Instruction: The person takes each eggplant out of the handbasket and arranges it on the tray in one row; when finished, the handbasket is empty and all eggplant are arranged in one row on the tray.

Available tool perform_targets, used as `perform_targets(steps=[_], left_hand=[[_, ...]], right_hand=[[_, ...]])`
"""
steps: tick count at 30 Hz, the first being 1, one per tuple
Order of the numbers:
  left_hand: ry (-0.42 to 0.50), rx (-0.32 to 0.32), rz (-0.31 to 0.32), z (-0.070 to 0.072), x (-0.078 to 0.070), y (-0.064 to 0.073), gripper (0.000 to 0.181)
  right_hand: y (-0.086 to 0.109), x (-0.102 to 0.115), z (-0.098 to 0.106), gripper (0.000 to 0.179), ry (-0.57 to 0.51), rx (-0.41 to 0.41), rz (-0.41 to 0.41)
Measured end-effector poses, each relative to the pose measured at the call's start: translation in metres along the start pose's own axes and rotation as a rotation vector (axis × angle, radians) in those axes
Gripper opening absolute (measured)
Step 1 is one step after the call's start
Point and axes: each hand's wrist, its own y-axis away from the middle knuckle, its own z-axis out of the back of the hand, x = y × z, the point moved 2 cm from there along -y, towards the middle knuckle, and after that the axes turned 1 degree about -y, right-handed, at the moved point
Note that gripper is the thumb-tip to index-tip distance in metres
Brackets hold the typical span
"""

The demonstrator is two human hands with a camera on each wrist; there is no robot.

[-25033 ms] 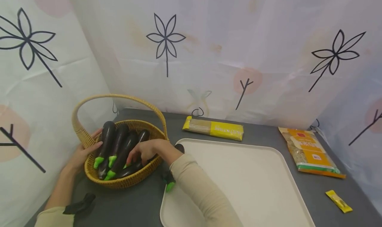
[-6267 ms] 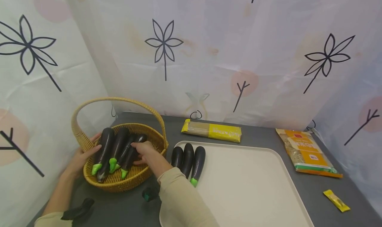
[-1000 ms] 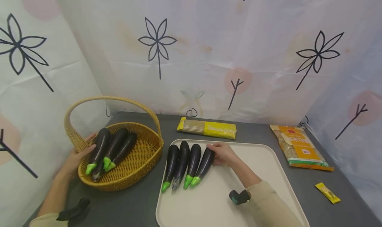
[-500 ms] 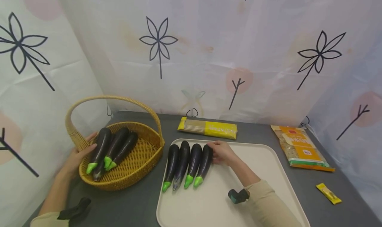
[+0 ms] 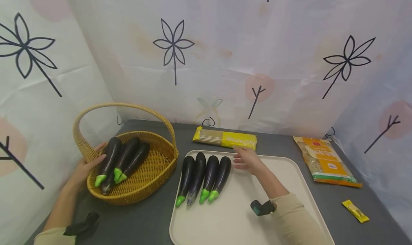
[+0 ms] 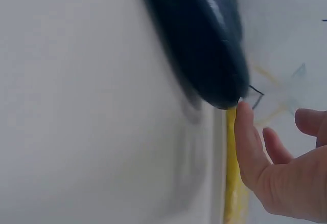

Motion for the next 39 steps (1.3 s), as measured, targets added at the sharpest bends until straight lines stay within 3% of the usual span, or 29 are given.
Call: perform_targets(steps=[4,8,13,17,31,39], left_hand=[[-0.001,0.002,0.002,0.000,-0.001,-0.001,0.058],[0.001,-0.001,0.000,0.001,-0.001,-0.002,0.058],[0.019,-0.004,-0.006,0.001,-0.001,-0.001,0.057],[0.034,0.002,0.002,0.001,-0.001,-0.001,0.057],[0.016,-0.009,0.067,-0.002,-0.006,0.003,0.058],[0.026,-0.014,0.077,-0.004,-0.006,0.004,0.058]], right_hand=[[0.005,0.015,0.006,0.064,-0.047,0.071,0.039],[0.012,0.027,0.004,0.061,-0.088,0.194,0.092],[0.020,0.037,-0.016,0.061,-0.178,0.405,0.100],[0.025,0.040,-0.038,0.059,-0.192,0.517,0.086],[0.036,0.062,-0.119,0.048,-0.156,0.721,0.100],[0.037,0.074,-0.161,0.044,-0.223,0.734,0.088]])
